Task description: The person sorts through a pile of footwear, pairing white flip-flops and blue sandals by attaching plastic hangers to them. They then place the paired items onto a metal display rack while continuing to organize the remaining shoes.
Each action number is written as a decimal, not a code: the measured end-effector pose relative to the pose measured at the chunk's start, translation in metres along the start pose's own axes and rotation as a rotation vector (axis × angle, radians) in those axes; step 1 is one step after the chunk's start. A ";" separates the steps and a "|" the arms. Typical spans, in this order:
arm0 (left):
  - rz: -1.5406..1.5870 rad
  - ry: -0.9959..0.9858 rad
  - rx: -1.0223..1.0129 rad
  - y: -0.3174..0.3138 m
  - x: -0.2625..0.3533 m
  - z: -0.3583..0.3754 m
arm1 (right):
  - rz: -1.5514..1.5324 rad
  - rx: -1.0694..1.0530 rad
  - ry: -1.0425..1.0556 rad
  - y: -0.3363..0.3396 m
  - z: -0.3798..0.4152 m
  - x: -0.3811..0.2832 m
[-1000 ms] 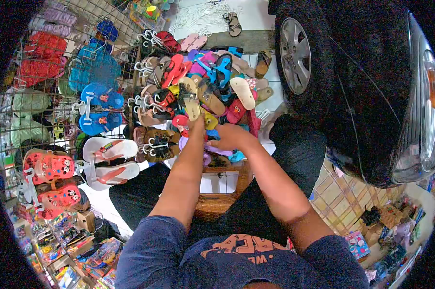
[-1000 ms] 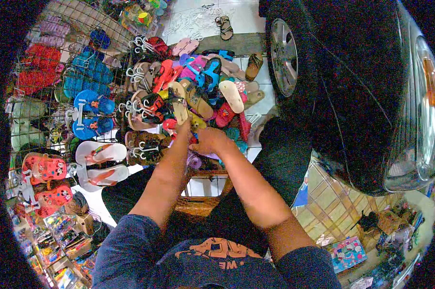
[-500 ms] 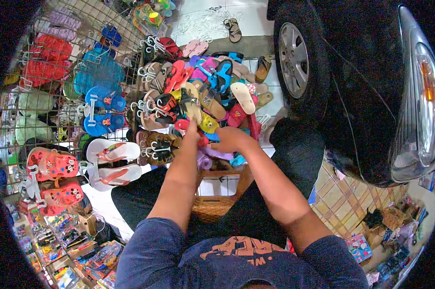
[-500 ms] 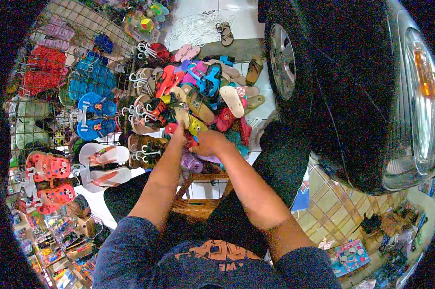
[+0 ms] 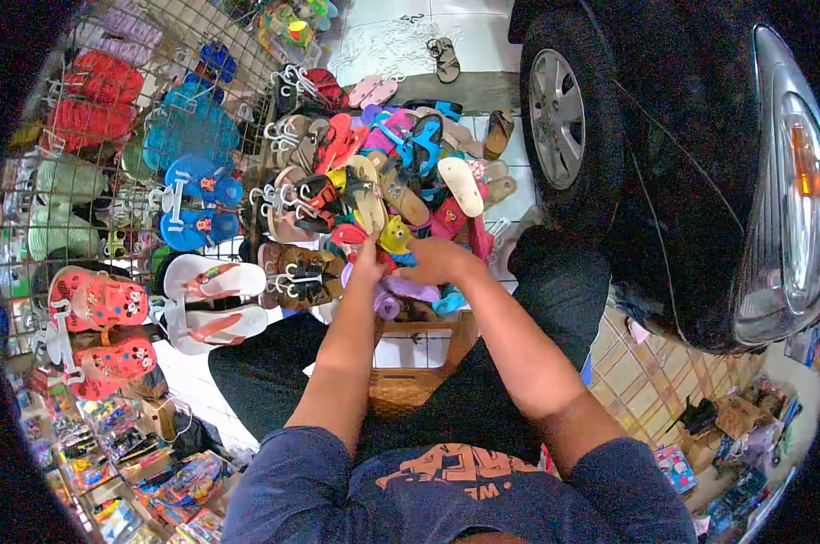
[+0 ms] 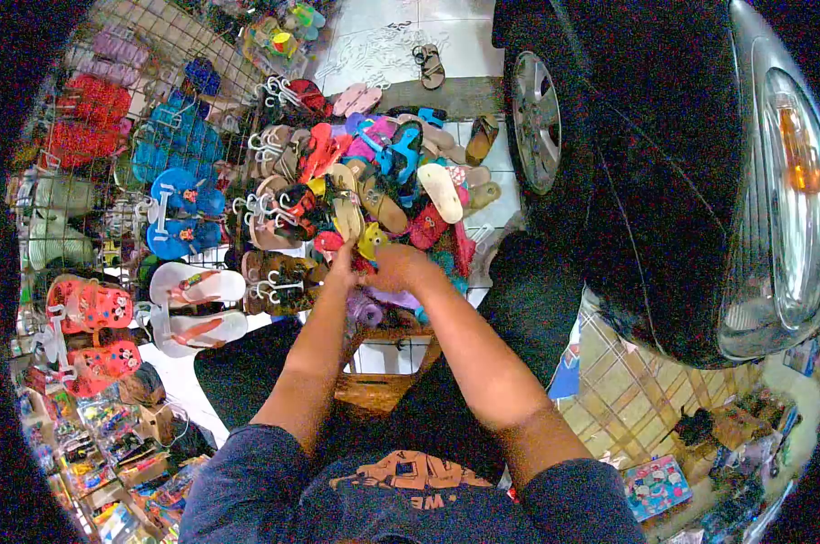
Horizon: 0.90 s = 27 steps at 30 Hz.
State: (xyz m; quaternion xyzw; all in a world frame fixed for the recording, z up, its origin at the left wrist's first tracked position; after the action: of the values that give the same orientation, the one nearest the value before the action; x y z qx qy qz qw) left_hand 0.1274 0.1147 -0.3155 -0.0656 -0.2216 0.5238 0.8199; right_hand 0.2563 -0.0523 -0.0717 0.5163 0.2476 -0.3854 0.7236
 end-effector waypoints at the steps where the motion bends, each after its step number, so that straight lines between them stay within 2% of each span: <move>1: 0.003 0.002 -0.001 0.004 -0.006 0.008 | -0.013 0.021 0.034 -0.004 -0.002 0.005; 2: -0.269 -0.240 0.020 0.011 -0.012 0.022 | -0.029 0.043 0.066 -0.008 -0.005 0.011; 4: -0.131 -0.111 0.180 -0.020 0.002 0.060 | -0.051 0.044 0.092 -0.023 -0.016 0.033; 6: -0.194 -0.165 0.101 -0.036 0.011 0.107 | -0.081 0.035 0.118 -0.024 -0.012 0.033; 8: -0.256 -0.218 0.022 -0.049 0.019 0.157 | -0.026 -0.071 -0.006 -0.008 0.006 0.017; 10: -0.547 -0.245 -0.100 -0.064 0.025 0.215 | -0.014 -0.086 -0.024 -0.021 0.000 0.033; 11: -0.540 -0.241 -0.100 -0.069 0.028 0.244 | -0.003 -0.099 -0.035 -0.026 -0.003 0.039; 13: -1.002 -0.250 -0.045 -0.071 0.029 0.290 | 0.015 -0.176 -0.068 -0.031 -0.009 0.047; 14: -0.998 -0.253 -0.043 -0.061 0.024 0.301 | 0.016 -0.261 -0.095 -0.039 -0.014 0.056; 15: -1.076 -0.350 -0.062 -0.054 0.020 0.313 | 0.018 -0.345 -0.122 -0.044 -0.017 0.058; 16: -1.152 -0.449 -0.081 -0.050 0.019 0.322 | 0.107 -0.336 -0.193 -0.049 -0.018 0.061; 17: -1.147 -0.449 -0.081 -0.045 0.018 0.328 | 0.111 -0.340 -0.193 -0.053 -0.019 0.063; 19: -1.356 -0.460 -0.053 -0.042 0.015 0.339 | 0.117 -0.361 -0.233 -0.055 -0.016 0.061; 20: -1.364 -0.381 0.025 -0.031 0.011 0.326 | 0.120 -0.367 -0.239 -0.057 -0.015 0.060; 21: -1.356 -0.380 0.018 -0.029 0.009 0.321 | 0.116 -0.377 -0.245 -0.060 -0.015 0.062; 23: -1.682 -0.532 0.087 -0.031 0.007 0.315 | 0.118 -0.392 -0.255 -0.067 -0.019 0.073; 24: -1.763 -0.427 0.202 -0.026 0.004 0.309 | 0.131 -0.426 -0.243 -0.084 -0.027 0.096; 25: -1.760 -0.428 0.198 -0.023 0.002 0.301 | 0.143 -0.458 -0.231 -0.093 -0.031 0.108; 27: -1.858 -0.583 0.171 -0.016 -0.002 0.277 | 0.103 -0.380 -0.221 -0.096 -0.024 0.100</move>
State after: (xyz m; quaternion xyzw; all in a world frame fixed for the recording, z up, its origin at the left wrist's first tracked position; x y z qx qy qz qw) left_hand 0.0204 0.0712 -0.0638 0.3268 -0.3403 -0.3210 0.8212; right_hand 0.2372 -0.0766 -0.2093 0.3373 0.2084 -0.3486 0.8493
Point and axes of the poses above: each hand's wrist, its own z-axis away from the middle knuckle, its own y-axis out of the back of the hand, x = y × z, the point moved 3 cm from there along -z, towards the middle knuckle, and after that the axes turned 10 degrees about y, right-handed, at the moved point
